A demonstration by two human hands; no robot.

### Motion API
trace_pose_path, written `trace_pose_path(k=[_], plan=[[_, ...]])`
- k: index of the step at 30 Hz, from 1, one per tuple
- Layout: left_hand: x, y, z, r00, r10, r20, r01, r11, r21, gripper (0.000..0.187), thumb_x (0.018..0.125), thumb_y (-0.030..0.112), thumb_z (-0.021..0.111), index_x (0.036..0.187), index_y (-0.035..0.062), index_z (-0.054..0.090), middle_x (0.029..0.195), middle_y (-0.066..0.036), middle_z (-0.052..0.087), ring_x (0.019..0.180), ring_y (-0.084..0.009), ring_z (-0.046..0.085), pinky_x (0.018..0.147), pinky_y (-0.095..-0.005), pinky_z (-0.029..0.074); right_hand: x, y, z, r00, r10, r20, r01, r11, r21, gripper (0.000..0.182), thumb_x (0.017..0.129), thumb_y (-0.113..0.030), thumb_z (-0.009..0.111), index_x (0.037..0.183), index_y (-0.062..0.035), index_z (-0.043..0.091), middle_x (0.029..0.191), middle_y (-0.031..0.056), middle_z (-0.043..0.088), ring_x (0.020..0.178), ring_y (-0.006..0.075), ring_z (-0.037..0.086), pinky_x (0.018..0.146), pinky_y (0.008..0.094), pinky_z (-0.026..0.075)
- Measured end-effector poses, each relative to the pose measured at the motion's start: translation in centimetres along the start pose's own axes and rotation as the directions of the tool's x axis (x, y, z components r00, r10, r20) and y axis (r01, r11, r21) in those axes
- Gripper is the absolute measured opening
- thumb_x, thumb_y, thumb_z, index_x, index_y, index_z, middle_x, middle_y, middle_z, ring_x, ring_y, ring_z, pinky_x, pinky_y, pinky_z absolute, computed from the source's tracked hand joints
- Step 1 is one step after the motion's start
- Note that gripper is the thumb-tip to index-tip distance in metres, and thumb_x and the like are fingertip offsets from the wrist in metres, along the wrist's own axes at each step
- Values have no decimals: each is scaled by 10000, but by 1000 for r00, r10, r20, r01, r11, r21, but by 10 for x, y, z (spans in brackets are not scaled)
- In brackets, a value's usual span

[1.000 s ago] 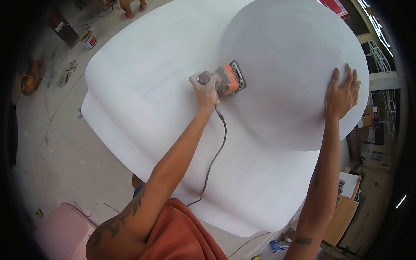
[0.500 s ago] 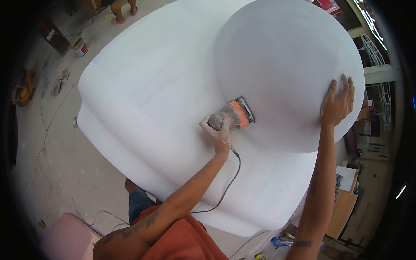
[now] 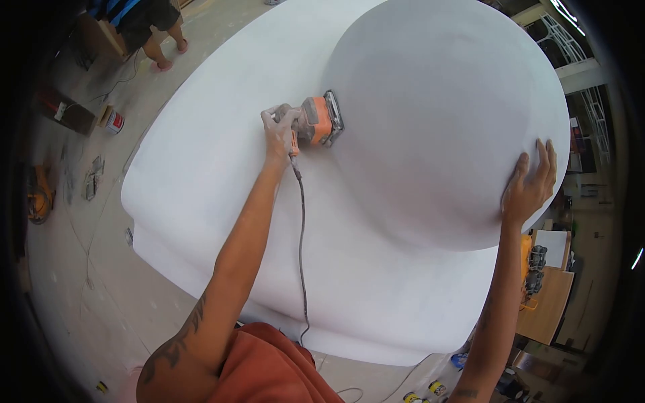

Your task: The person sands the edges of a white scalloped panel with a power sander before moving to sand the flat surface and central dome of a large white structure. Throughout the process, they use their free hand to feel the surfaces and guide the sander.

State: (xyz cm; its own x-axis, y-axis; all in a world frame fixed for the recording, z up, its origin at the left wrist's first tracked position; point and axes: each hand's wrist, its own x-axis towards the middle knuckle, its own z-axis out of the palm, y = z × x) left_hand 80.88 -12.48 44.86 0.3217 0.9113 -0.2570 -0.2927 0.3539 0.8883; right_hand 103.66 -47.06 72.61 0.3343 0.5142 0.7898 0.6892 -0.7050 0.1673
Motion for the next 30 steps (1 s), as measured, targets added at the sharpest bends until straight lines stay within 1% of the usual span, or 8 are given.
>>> trace_pose_path(k=[10,12,18,19,20,22,23,30], plan=[[71,25,20,981,-108,162,97,993,70,547,848,257,772,1215,76,409,760,-23,496,466,-106,408,354,-296,280,-39,16,-31,1000,-5,-4,5,1000,-27,403,1113,-377,535,1449,-177,633,1559,70,578,1460,288,499,1219,486,372],[86,23,12,968,-94,233,72,992,102,553,844,291,784,1256,42,511,862,-69,587,627,-161,572,481,-344,461,-29,8,-30,1000,-12,17,13,1000,-16,408,1113,-378,531,1444,-164,638,1558,80,578,1458,293,500,1217,487,372],[37,6,-7,992,-24,127,-1,981,195,539,912,312,794,1317,37,568,987,-90,620,683,-132,589,539,-345,491,1,-8,-8,999,-31,28,31,999,6,408,1102,-370,551,1426,-143,651,1540,98,589,1440,311,512,1205,485,391],[18,2,-9,996,-19,89,1,979,205,610,918,373,790,1354,-5,589,1217,-182,669,1082,-280,665,959,-389,532,6,-14,-3,999,-9,34,9,1000,0,408,1098,-366,561,1428,-143,649,1538,99,590,1439,314,513,1201,485,399],[-3,-10,-13,996,-31,82,13,978,206,610,918,373,790,1354,-5,589,1217,-182,669,1082,-280,665,959,-389,532,6,-17,0,999,14,44,-14,1000,-7,408,1095,-362,570,1431,-144,647,1536,99,591,1438,316,513,1197,484,407],[-64,-37,-23,965,262,-12,-247,920,304,564,956,296,765,1396,25,539,1055,-154,619,465,-146,466,472,-336,451,-9,-10,-13,1000,-13,20,13,1000,-23,407,1087,-370,588,1432,-161,646,1538,94,590,1439,320,511,1193,485,419],[-95,-38,-23,964,264,-10,-249,920,304,564,956,296,765,1396,25,539,1055,-154,619,465,-146,466,472,-336,451,-13,-10,-15,1000,-17,6,17,1000,-11,404,1086,-376,590,1430,-172,648,1540,90,589,1440,321,508,1190,487,421],[-266,-50,0,946,64,-318,-17,989,150,572,974,285,752,1407,-7,518,1274,-147,565,1106,-248,593,916,-370,526,-20,-27,-17,999,-10,-34,9,1000,0,418,1066,-411,602,1445,-239,639,1553,53,584,1466,292,487,1205,500,349]])
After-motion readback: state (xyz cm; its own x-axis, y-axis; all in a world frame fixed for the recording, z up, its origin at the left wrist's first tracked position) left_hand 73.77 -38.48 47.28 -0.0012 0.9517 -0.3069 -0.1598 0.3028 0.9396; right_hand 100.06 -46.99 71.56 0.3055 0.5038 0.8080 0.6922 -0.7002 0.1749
